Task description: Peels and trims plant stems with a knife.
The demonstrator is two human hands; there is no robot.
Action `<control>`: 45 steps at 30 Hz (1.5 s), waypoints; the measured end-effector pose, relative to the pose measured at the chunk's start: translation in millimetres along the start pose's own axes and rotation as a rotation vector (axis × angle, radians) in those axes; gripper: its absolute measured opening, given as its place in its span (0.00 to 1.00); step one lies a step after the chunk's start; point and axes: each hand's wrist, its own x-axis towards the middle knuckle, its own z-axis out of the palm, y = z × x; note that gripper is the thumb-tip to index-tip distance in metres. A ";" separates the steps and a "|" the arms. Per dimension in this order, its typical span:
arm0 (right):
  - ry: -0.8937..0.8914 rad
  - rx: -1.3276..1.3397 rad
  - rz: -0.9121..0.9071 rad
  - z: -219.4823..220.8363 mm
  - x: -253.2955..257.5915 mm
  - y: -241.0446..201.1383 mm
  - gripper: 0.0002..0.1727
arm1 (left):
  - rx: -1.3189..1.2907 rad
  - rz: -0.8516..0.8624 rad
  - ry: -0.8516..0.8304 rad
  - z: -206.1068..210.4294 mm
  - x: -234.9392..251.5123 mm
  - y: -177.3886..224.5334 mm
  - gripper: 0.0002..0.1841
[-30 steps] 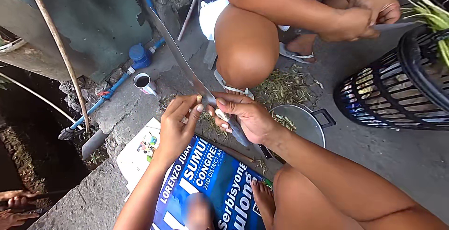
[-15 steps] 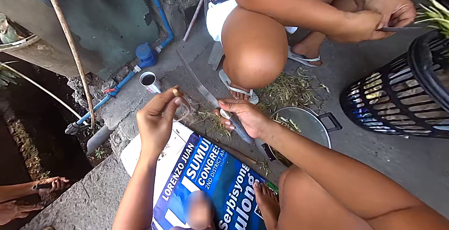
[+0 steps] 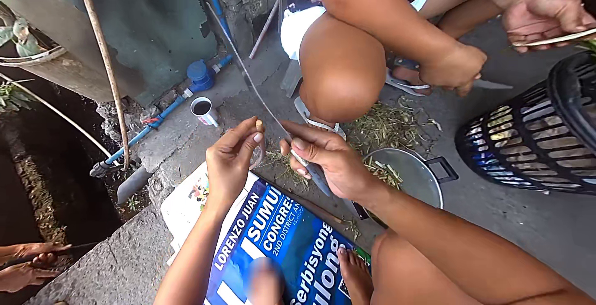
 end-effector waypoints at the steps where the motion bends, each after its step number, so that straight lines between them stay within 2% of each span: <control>1: -0.004 0.006 -0.006 2.0 -1.7 -0.8 0.23 | -0.006 0.002 -0.002 3.9 -1.0 1.2 0.15; 12: -0.023 0.083 0.027 -2.6 -3.3 -5.0 0.21 | 0.026 0.045 0.014 16.4 -5.4 3.3 0.11; 19: -0.036 0.201 0.130 -9.6 -3.2 -6.7 0.19 | 0.069 0.120 -0.001 16.0 -4.8 -0.5 0.10; 25: 0.087 0.169 0.285 -20.7 -0.1 4.9 0.18 | -0.065 0.047 0.042 -9.2 3.4 5.6 0.11; 31: -0.090 0.203 0.087 -5.5 -7.3 -6.9 0.21 | -0.051 0.036 0.008 -2.3 -2.0 7.3 0.11; 45: -0.055 0.203 0.053 -1.6 -10.9 -5.2 0.20 | 0.035 0.109 -0.018 12.7 -6.8 5.7 0.10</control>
